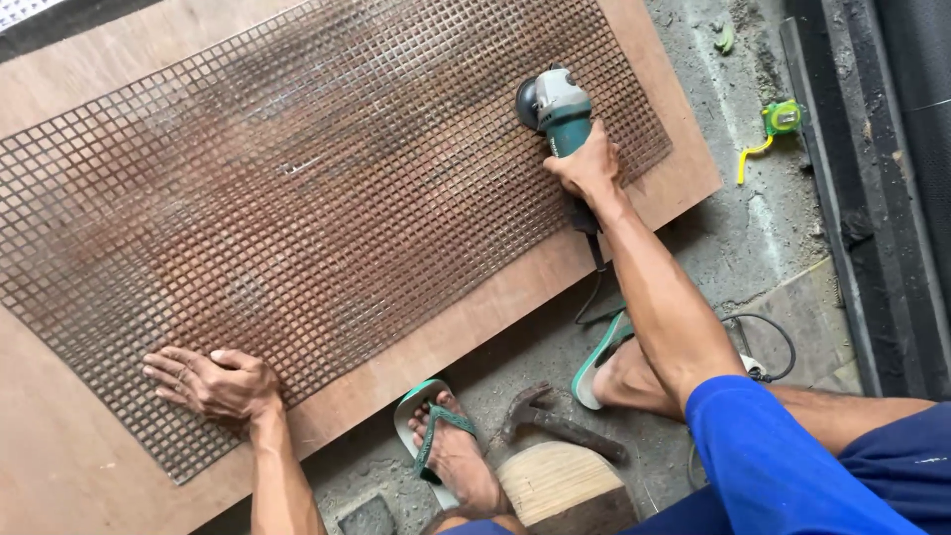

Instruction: Using an angle grinder to sand or clean a metal mesh sheet on a wooden board

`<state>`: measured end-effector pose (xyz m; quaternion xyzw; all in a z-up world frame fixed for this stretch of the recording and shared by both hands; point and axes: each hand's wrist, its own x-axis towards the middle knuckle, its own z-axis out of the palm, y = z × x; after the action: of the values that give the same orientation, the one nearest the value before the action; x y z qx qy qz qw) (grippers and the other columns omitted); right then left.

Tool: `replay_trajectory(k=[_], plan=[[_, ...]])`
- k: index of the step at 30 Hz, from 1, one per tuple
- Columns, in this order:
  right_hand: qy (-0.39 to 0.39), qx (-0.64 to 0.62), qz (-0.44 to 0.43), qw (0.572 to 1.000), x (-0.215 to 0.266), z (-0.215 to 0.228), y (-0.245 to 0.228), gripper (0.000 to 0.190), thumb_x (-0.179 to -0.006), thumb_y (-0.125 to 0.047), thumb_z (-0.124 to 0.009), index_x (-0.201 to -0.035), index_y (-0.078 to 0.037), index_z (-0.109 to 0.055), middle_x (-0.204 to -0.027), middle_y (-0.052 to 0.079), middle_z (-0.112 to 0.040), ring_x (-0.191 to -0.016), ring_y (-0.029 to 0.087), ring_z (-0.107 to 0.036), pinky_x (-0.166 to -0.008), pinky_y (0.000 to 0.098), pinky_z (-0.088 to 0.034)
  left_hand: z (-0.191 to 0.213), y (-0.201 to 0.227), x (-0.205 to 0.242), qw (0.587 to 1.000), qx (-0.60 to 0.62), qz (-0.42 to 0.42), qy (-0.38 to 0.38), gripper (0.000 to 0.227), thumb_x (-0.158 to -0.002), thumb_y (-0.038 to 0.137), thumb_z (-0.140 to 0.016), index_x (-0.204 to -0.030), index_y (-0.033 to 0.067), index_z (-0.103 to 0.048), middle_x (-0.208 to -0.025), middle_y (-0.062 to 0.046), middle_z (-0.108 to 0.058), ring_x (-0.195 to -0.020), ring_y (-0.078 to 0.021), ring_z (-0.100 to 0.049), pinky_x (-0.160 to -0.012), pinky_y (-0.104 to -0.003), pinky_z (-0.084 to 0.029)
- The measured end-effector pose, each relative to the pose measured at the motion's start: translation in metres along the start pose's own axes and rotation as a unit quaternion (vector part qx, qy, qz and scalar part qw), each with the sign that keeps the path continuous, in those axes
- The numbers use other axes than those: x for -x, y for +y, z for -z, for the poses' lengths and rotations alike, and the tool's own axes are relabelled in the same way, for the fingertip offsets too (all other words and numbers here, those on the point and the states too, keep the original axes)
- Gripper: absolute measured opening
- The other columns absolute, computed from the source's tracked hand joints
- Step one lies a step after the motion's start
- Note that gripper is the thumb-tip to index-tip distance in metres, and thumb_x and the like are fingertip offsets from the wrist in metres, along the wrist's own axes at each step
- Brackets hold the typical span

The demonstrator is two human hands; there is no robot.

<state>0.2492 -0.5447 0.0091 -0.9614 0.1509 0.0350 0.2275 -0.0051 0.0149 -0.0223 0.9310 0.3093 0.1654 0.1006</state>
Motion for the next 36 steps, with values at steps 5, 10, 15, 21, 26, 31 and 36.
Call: replay_trajectory(k=[5,10,15,21,26,31,36], plan=[[-0.014,0.015,-0.014,1.0,0.017,0.01,-0.036,0.076,-0.061,-0.029,-0.089,-0.117,0.005,-0.05,-0.09,0.014,-0.065,-0.067,0.031,-0.068,-0.057,0.0391,-0.059,0.007,0.005,0.003,1.0,-0.006,-0.005,-0.002,0.073,-0.089,0.012,-0.052,-0.155,-0.0156,-0.041,-0.161,-0.032,-0.032,-0.15,-0.0487,-0.031,-0.123,-0.061,-0.017],[-0.024,0.003,0.026,0.999,0.046,-0.001,-0.074,0.069,-0.062,-0.027,-0.087,-0.113,0.006,-0.053,-0.083,0.014,-0.069,-0.061,0.029,-0.068,-0.054,0.0384,-0.06,0.013,0.01,0.0,1.0,0.009,-0.008,-0.005,0.071,-0.091,0.011,-0.052,-0.156,-0.0149,-0.04,-0.162,-0.031,-0.031,-0.15,-0.0507,-0.031,-0.124,-0.062,-0.018],[-0.108,0.043,-0.012,0.993,0.107,0.007,-0.119,0.068,-0.073,-0.018,-0.08,-0.124,0.003,-0.042,-0.086,0.014,-0.066,-0.061,0.027,-0.069,-0.051,0.0344,-0.061,0.014,0.01,-0.002,1.0,-0.002,-0.007,-0.013,0.072,-0.089,0.011,-0.054,-0.154,-0.0169,-0.042,-0.161,-0.032,-0.032,-0.149,-0.0508,-0.032,-0.123,-0.063,-0.02],[-0.117,0.019,0.048,0.992,0.182,-0.03,-0.154,0.051,-0.071,-0.017,-0.077,-0.108,-0.004,-0.044,-0.072,0.011,-0.065,-0.048,0.028,-0.065,-0.038,0.0376,-0.056,0.011,0.008,0.001,1.0,0.006,0.021,-0.015,0.075,-0.088,0.011,-0.055,-0.158,-0.0109,-0.038,-0.165,-0.025,-0.027,-0.154,-0.0438,-0.025,-0.127,-0.057,-0.013],[-0.18,0.052,-0.062,0.98,0.201,-0.02,-0.155,0.074,-0.07,-0.035,-0.078,-0.134,-0.017,-0.045,-0.103,0.024,-0.073,-0.102,0.045,-0.072,-0.085,0.0556,-0.056,0.009,0.003,0.001,0.998,-0.01,-0.016,0.053,0.061,-0.093,0.013,-0.056,-0.148,-0.0128,-0.053,-0.157,-0.03,-0.043,-0.146,-0.0423,-0.039,-0.12,-0.057,-0.021],[-0.094,0.127,-0.05,0.986,0.172,0.012,-0.072,0.071,-0.067,-0.035,-0.083,-0.121,-0.008,-0.047,-0.084,0.016,-0.069,-0.067,0.038,-0.071,-0.057,0.0488,-0.058,0.012,0.006,0.002,1.0,0.002,-0.015,0.006,0.07,-0.089,0.011,-0.056,-0.153,-0.016,-0.045,-0.16,-0.03,-0.034,-0.149,-0.0474,-0.031,-0.123,-0.061,-0.019],[-0.051,0.03,-0.044,0.997,0.108,0.036,-0.012,0.066,-0.071,-0.023,-0.087,-0.118,0.002,-0.049,-0.089,0.013,-0.065,-0.062,0.025,-0.067,-0.058,0.038,-0.06,0.006,0.006,-0.001,1.0,0.004,0.002,0.003,0.074,-0.089,0.016,-0.053,-0.155,-0.0137,-0.042,-0.162,-0.028,-0.032,-0.151,-0.0453,-0.027,-0.125,-0.059,-0.017]])
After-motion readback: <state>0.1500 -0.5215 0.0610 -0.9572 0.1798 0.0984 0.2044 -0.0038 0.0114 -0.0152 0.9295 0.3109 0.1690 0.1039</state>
